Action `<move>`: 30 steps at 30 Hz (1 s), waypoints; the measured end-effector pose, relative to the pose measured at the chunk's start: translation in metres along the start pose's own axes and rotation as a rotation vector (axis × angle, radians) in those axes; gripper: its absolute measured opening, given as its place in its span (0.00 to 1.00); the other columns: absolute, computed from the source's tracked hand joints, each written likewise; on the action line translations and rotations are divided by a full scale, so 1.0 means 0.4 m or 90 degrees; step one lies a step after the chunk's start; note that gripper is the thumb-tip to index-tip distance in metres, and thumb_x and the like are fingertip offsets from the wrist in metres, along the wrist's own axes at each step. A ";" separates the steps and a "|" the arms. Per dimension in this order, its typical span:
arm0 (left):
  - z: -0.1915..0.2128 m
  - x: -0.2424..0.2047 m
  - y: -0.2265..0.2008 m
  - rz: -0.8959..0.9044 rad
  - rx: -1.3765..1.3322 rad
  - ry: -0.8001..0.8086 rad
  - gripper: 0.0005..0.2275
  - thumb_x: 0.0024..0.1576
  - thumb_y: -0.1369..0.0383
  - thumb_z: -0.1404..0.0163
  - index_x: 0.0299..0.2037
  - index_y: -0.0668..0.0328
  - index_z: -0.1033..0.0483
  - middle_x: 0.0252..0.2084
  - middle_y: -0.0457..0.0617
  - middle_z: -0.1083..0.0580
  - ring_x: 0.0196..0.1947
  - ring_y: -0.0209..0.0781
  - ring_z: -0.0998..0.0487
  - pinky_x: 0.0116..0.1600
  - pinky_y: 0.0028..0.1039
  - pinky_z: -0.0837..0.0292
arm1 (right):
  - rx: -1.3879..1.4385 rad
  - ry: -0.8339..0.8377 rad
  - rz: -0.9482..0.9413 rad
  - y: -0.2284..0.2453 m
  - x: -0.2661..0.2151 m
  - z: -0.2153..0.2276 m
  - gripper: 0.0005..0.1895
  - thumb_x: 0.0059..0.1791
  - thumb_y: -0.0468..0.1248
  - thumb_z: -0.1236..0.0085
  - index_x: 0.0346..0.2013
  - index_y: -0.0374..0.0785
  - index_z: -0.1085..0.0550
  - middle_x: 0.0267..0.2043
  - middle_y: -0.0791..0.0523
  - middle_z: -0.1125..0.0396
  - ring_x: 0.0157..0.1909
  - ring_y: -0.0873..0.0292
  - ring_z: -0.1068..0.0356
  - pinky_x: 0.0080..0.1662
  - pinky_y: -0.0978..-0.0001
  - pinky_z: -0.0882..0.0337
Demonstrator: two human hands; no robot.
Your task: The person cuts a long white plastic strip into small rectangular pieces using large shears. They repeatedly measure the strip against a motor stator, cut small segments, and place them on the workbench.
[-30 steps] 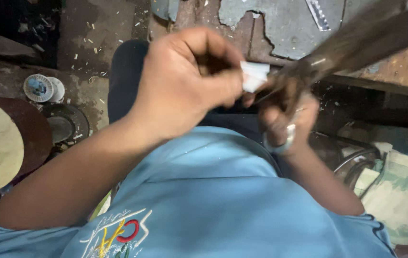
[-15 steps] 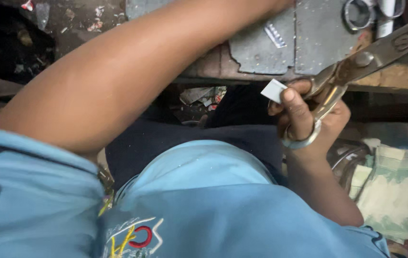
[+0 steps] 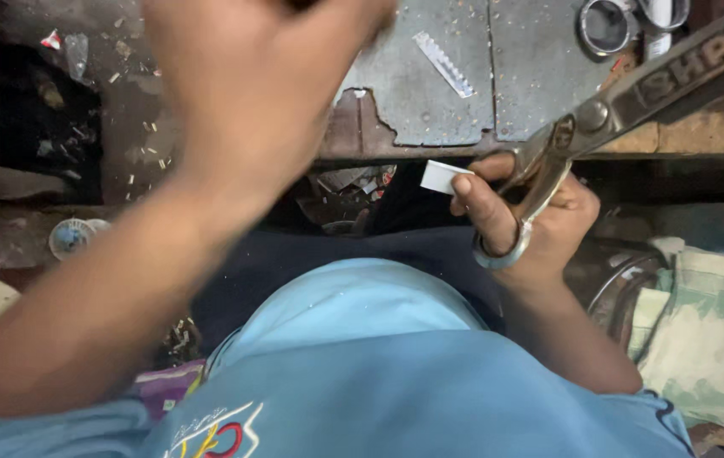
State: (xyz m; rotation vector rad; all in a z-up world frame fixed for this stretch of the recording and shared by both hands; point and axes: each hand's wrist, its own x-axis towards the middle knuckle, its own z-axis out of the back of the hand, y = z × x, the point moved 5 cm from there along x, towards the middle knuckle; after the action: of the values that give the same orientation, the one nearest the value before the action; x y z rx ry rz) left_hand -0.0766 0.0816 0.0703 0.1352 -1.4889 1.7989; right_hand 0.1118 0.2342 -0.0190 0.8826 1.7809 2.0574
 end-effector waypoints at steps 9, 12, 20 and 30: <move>-0.017 -0.238 0.072 0.357 -0.373 -0.048 0.06 0.60 0.76 0.40 0.45 0.71 0.18 0.35 0.51 0.20 0.33 0.31 0.22 0.38 0.19 0.25 | -0.032 0.071 0.096 0.053 0.059 -0.115 0.11 0.60 0.32 0.30 0.43 0.25 0.23 0.34 0.51 0.26 0.32 0.63 0.26 0.36 0.76 0.27; -0.007 -0.236 0.055 0.355 -0.306 -0.029 0.07 0.59 0.76 0.40 0.44 0.71 0.18 0.34 0.52 0.20 0.31 0.31 0.23 0.36 0.19 0.27 | 0.001 0.071 0.110 0.076 0.071 -0.136 0.11 0.57 0.34 0.31 0.43 0.27 0.24 0.36 0.52 0.26 0.32 0.64 0.27 0.35 0.77 0.27; 0.001 -0.227 0.054 0.274 -0.328 -0.085 0.05 0.63 0.78 0.42 0.46 0.74 0.19 0.40 0.54 0.17 0.39 0.34 0.15 0.46 0.22 0.17 | -0.066 0.014 0.113 0.019 0.004 -0.085 0.11 0.58 0.31 0.30 0.42 0.27 0.26 0.36 0.52 0.26 0.35 0.63 0.26 0.40 0.73 0.24; 0.019 -0.205 0.101 0.230 -0.458 -0.159 0.06 0.64 0.80 0.42 0.48 0.76 0.22 0.41 0.56 0.19 0.37 0.38 0.15 0.47 0.28 0.13 | -0.150 0.417 -0.015 -0.219 -0.116 -0.076 0.26 0.42 0.57 0.32 0.27 0.39 0.31 0.29 0.60 0.35 0.31 0.63 0.33 0.36 0.71 0.33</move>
State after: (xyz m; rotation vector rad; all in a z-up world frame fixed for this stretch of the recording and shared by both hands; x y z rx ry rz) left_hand -0.0479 0.0345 -0.0029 -0.2974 -2.3701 1.4224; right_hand 0.1137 0.2010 -0.1171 0.1125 1.7394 2.6673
